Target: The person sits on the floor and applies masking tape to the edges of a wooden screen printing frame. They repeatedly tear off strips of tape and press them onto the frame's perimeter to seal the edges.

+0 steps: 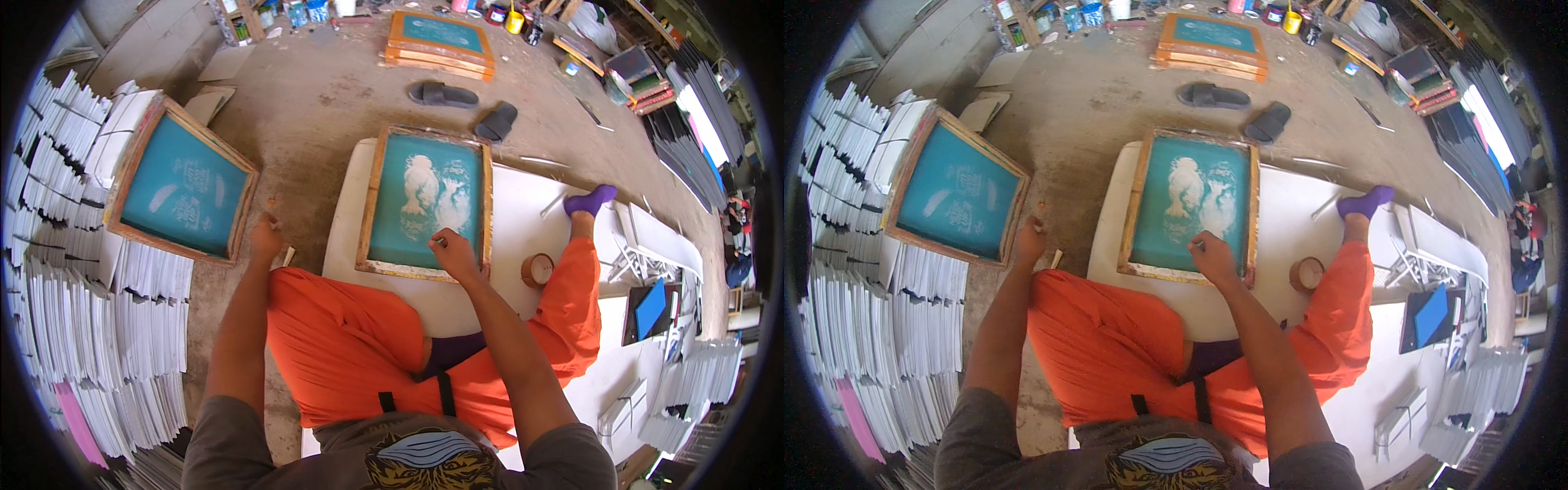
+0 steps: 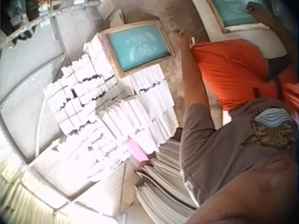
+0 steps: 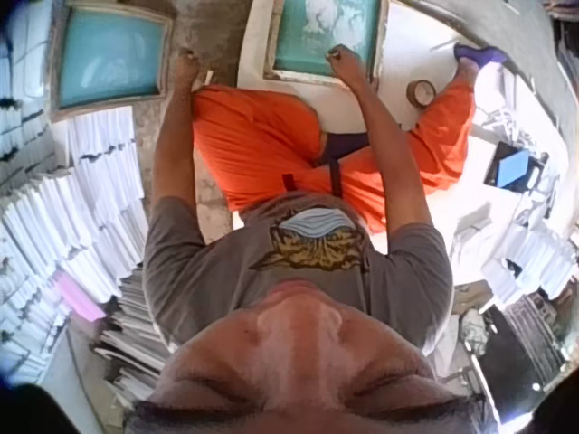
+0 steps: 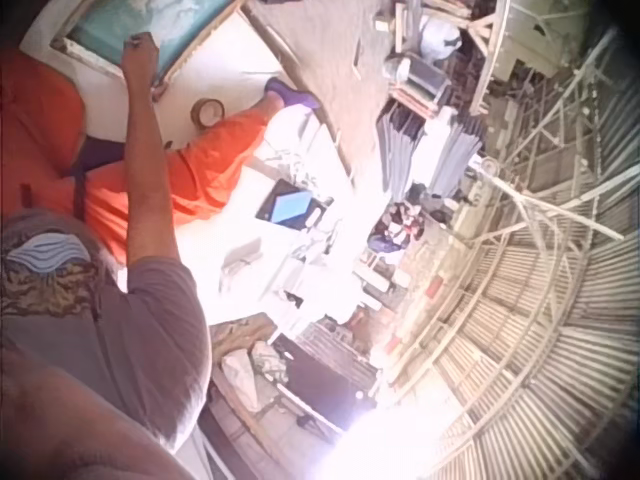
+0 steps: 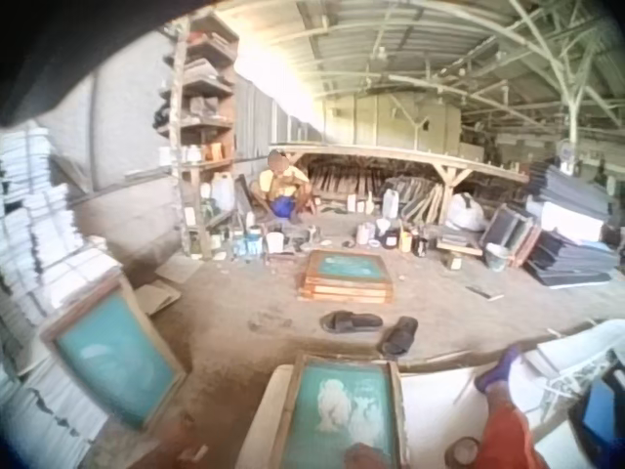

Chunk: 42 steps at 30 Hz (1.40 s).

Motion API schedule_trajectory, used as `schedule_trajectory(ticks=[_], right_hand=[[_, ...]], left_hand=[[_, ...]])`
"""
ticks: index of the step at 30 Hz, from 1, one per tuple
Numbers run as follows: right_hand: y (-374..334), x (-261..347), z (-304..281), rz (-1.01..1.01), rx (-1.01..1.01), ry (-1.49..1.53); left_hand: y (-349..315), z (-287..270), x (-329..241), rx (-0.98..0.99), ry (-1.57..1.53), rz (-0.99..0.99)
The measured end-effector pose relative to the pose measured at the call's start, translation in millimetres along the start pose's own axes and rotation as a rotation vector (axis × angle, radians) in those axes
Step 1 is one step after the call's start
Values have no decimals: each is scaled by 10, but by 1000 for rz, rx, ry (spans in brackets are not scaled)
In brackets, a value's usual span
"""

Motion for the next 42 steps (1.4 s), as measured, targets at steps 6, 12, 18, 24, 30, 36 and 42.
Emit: schedule_trajectory(ticks=[6,12,18,24,30,36,42], right_hand=[[-346,-224,-61,-82,132,-351],[-418,-117,314,-234,145,-503],[-474,-244,261,-264,114,-562],[-558,-377,68,-251,62,-532],[-567,-364,-18,-224,135,-581],[-597,-113,-281,-237,140,-556],[-339,-396,-204,-218,325,-626]], left_hand=[[-170,139,469,251,-662,-333],[-753,78,1368,98,-616,-424],[-910,-440,716,-28,-908,-459],[-1159,-521,-1378,186,-337,409],[-2001,959,-2333,330,250,889],[-1962,1549,-2794,424,576,944],[-1693,1578,-3040,634,531,1015]])
Point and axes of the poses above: each hand's wrist, its own y-axis towards the middle knuckle, its own z-axis out of the palm, x = y × z, the point moved 3 cm from there along y, towards the middle knuckle
